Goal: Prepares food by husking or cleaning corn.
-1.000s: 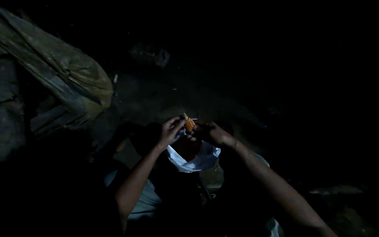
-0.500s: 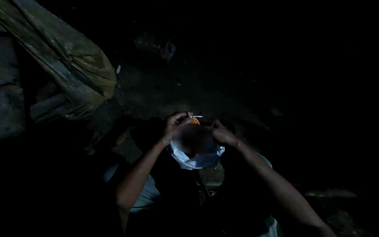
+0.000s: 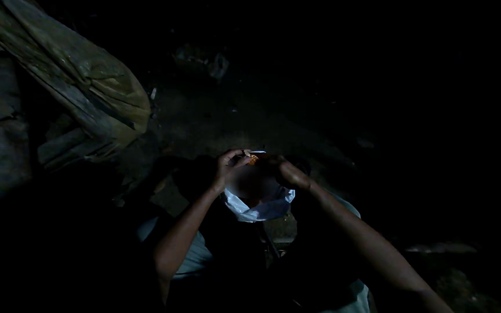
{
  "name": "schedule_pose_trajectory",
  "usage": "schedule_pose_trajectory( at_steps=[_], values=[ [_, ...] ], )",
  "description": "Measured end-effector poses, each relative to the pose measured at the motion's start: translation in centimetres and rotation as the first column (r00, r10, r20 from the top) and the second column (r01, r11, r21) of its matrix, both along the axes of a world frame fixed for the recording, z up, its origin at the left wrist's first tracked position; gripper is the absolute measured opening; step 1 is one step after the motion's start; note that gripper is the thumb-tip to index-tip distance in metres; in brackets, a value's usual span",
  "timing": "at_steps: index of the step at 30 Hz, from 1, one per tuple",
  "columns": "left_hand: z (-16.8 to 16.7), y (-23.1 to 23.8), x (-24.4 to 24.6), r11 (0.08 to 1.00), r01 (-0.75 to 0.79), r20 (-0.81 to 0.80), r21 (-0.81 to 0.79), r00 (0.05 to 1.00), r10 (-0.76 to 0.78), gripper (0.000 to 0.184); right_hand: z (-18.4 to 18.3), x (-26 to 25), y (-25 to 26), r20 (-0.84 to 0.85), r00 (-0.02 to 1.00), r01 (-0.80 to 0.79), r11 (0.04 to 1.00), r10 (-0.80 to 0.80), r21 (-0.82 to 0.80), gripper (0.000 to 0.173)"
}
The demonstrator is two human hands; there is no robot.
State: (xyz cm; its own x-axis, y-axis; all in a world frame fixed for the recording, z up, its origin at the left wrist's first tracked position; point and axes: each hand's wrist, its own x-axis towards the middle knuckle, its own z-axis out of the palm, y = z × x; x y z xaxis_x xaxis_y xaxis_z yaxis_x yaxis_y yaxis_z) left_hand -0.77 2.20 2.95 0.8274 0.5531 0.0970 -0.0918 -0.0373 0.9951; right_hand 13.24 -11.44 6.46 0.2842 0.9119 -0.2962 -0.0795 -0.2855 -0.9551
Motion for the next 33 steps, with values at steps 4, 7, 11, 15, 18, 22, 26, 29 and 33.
schedule_pose_trajectory(
  at_steps=[4, 7, 11, 15, 18, 22, 26, 29, 33],
  values=[
    [-0.4, 0.1, 0.0, 0.999, 0.016, 0.022, 0.037, 1.000, -0.017, 0.022, -0.8, 0.2, 0.2, 0.031, 0.999, 0.024, 1.000, -0.024, 0.005, 0.035],
    [-0.5, 0.1, 0.0, 0.998, 0.022, 0.048, 0.065, 0.999, -0.025, 0.022, -0.9, 0.1, 0.3, 0.034, 0.998, 0.045, 0.999, -0.045, -0.007, 0.035],
    [-1.5, 0.0, 0.5, 0.995, 0.003, 0.106, 0.097, 0.994, -0.013, 0.021, -1.2, 0.4, 0.2, -0.037, 0.993, 0.114, 0.993, -0.115, -0.011, 0.034],
    [-2.0, 0.0, 0.7, 0.989, 0.003, 0.115, 0.151, 0.993, -0.021, 0.020, -1.3, 0.5, 0.2, -0.041, 0.991, 0.128, 0.992, -0.128, -0.005, 0.033],
    [-1.7, -0.3, 0.5, 0.989, -0.005, 0.087, 0.148, 0.996, -0.008, 0.020, -1.6, 0.6, 0.3, -0.043, 0.988, 0.149, 0.989, -0.149, -0.016, 0.034],
    [-0.6, -0.3, 0.1, 0.998, -0.013, 0.027, 0.064, 1.000, 0.011, 0.023, -1.2, 0.6, 0.2, -0.001, 0.998, 0.056, 0.998, -0.056, 0.023, 0.035],
    [-0.5, -0.1, 0.1, 1.000, -0.025, 0.019, 0.009, 0.999, 0.025, 0.022, -0.2, 0.2, -0.1, 0.139, 0.990, -0.037, 0.999, 0.033, 0.030, 0.033],
    [-0.4, -0.1, 0.1, 1.000, -0.027, 0.029, 0.015, 0.999, 0.027, 0.020, -0.5, 0.1, 0.2, -0.022, 0.999, 0.031, 1.000, -0.030, 0.006, 0.035],
    [-0.5, -0.2, 0.1, 0.999, -0.021, 0.050, 0.042, 0.999, 0.019, 0.022, -0.9, 0.3, 0.2, 0.057, 0.998, 0.022, 1.000, -0.021, -0.007, 0.033]
  ],
)
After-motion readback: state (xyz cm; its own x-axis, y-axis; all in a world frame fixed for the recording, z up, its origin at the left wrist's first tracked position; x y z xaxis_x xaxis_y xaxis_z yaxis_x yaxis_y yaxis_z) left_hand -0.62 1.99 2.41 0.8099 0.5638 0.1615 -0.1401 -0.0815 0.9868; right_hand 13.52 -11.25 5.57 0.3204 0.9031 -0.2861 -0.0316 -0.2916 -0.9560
